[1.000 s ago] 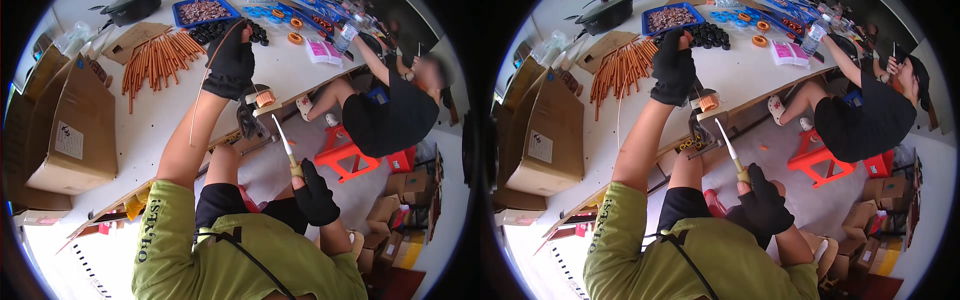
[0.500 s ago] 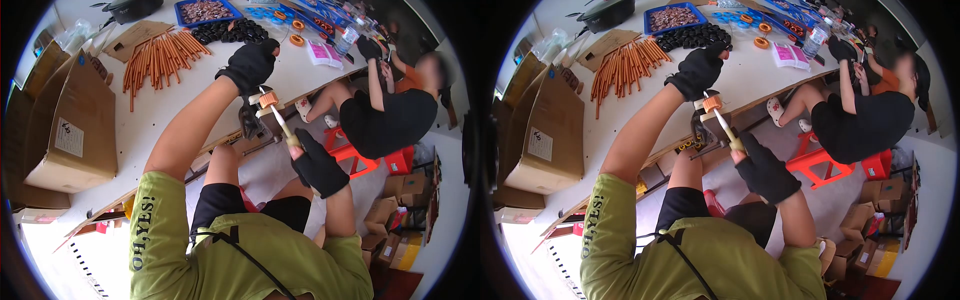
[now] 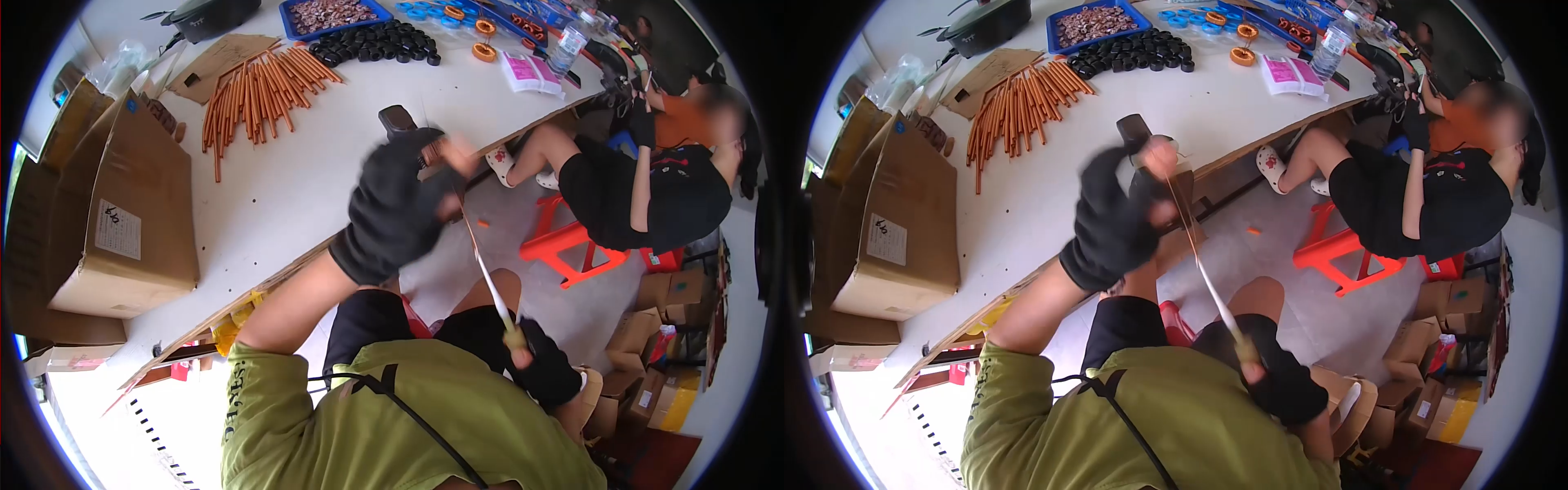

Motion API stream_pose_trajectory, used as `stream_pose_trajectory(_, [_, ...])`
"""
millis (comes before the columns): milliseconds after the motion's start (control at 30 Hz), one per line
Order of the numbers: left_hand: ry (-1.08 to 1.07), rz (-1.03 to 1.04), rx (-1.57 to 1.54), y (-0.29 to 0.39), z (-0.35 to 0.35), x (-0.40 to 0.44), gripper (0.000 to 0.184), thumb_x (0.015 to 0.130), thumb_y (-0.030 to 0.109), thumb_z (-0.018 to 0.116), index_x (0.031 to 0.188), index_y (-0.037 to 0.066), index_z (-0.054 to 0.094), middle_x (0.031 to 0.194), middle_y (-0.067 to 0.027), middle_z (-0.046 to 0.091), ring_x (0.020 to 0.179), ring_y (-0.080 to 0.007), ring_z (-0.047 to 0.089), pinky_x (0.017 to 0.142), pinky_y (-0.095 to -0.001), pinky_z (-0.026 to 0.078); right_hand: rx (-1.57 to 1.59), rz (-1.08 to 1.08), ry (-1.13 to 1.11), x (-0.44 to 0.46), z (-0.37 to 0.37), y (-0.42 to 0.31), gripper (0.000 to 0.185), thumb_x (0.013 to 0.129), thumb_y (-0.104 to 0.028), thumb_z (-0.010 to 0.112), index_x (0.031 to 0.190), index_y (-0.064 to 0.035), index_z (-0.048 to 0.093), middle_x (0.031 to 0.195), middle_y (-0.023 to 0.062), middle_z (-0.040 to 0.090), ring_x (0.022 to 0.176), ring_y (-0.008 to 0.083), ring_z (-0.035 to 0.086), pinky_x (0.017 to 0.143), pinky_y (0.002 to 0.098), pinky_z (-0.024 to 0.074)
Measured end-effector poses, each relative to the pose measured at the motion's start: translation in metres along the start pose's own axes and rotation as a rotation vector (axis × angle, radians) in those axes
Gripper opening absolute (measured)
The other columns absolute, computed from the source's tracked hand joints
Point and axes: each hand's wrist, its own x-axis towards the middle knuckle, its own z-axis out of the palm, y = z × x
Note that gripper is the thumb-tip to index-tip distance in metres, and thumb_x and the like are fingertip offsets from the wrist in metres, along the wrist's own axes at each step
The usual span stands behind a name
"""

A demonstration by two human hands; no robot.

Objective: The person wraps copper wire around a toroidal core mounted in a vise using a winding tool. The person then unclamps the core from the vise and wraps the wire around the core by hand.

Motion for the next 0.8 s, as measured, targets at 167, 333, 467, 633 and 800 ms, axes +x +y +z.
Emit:
stream_pose_trajectory(167, [-0.164,0.507,-0.049,0.010,0.001,-0.010,0.016,0.059,0.017,0.061,0.075,0.020,0.060,0.085,0.0007,0.056,0.079,-0.0202,0.052,0.062,-0.0321,0.044,0.063,0.243,-0.111,-0.077,-0.017,0.043,0.027,0.089,-0.023,0.047,0.109,-0.0048,0.049,0.066,0.0011,0.051,0.056,0.0142,0.051,0.051,0.0274,0.0422])
stream_pose_trajectory(333, [-0.221,0.278,-0.110,0.007,-0.023,0.021,0.016,0.062,0.023,0.059,0.075,0.014,0.060,0.070,-0.0036,0.055,0.069,-0.0233,0.054,0.057,-0.0349,0.044,0.675,0.475,0.594,-0.043,0.023,0.086,0.024,0.089,-0.028,0.048,0.101,-0.0079,0.047,0.050,-0.0036,0.036,0.032,0.0076,0.031,0.029,0.0234,0.0256])
stream_pose_trajectory(467, [0.202,-0.266,-0.603,-0.035,0.014,0.058,0.016,0.092,0.014,0.045,0.087,0.002,0.055,0.069,0.0000,0.049,0.056,-0.0061,0.042,0.050,-0.0212,0.034,0.022,-0.095,0.486,0.031,0.041,0.044,0.043,0.086,-0.034,0.054,0.116,-0.0035,0.046,0.076,0.0060,0.054,0.065,0.0147,0.054,0.059,0.0290,0.0451])
stream_pose_trajectory(633, [0.263,-0.435,-0.530,-0.085,0.076,0.063,0.012,0.090,0.015,0.049,0.085,0.007,0.057,0.065,0.0040,0.044,0.055,-0.0016,0.037,0.047,-0.0200,0.031,-0.003,-0.303,0.378,0.072,0.036,-0.027,0.037,0.090,-0.025,0.048,0.118,-0.0006,0.046,0.083,0.0111,0.058,0.073,0.0189,0.056,0.066,0.0314,0.0443])
stream_pose_trajectory(800, [-0.072,-0.670,-0.505,-0.088,0.080,0.060,0.016,0.088,0.023,0.050,0.089,0.009,0.058,0.073,-0.0103,0.061,0.066,-0.0237,0.059,0.061,-0.0330,0.045,0.378,-0.196,0.127,0.103,0.032,-0.043,0.026,0.091,-0.025,0.045,0.105,-0.0032,0.048,0.063,0.0029,0.049,0.050,0.0103,0.048,0.047,0.0226,0.0375])
